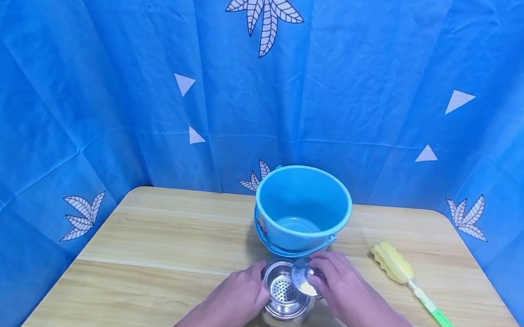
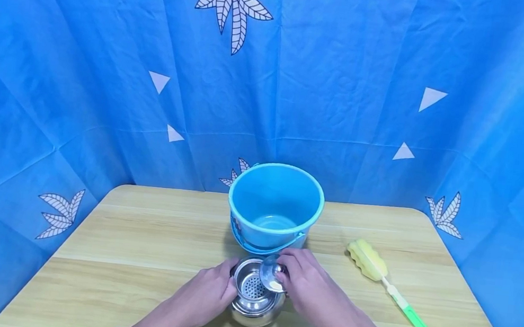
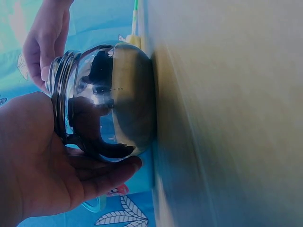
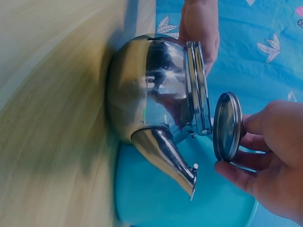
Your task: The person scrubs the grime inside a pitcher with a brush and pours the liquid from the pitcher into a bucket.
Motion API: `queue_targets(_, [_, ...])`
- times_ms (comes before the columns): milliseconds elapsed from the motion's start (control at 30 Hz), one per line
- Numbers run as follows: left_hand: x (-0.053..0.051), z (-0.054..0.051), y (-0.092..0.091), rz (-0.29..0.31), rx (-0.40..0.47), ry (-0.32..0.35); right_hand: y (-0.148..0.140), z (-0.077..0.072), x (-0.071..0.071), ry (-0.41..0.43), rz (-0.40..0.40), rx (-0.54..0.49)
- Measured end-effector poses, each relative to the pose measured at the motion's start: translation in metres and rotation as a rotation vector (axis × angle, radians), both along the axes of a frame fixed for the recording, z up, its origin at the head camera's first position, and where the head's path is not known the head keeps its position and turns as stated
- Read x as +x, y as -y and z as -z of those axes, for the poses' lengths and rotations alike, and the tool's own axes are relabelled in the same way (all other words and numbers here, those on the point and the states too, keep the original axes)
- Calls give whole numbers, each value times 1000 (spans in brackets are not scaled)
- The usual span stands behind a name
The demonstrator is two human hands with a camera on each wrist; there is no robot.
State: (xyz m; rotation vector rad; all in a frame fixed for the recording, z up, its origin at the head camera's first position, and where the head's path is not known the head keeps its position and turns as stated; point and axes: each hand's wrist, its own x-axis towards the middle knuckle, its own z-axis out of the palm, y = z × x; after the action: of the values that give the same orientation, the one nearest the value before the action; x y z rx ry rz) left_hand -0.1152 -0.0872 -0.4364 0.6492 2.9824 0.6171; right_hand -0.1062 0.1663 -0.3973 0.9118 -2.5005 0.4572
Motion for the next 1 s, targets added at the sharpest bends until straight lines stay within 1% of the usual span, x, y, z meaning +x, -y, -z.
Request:
queue_targets(300, [0, 0, 0, 4, 1, -10, -4, -1, 0, -17, -4, -11])
queue_targets(533, [1, -1, 0, 6, -2, -21, -7, -1, 0, 16, 26, -6])
queue_targets(767, [1, -1, -1, 3, -6, -22, -13, 3, -2, -24, 26, -15])
queue_targets(1000, [1, 0, -1, 1, -3, -22, -17, 6, -4, -29, 23, -26])
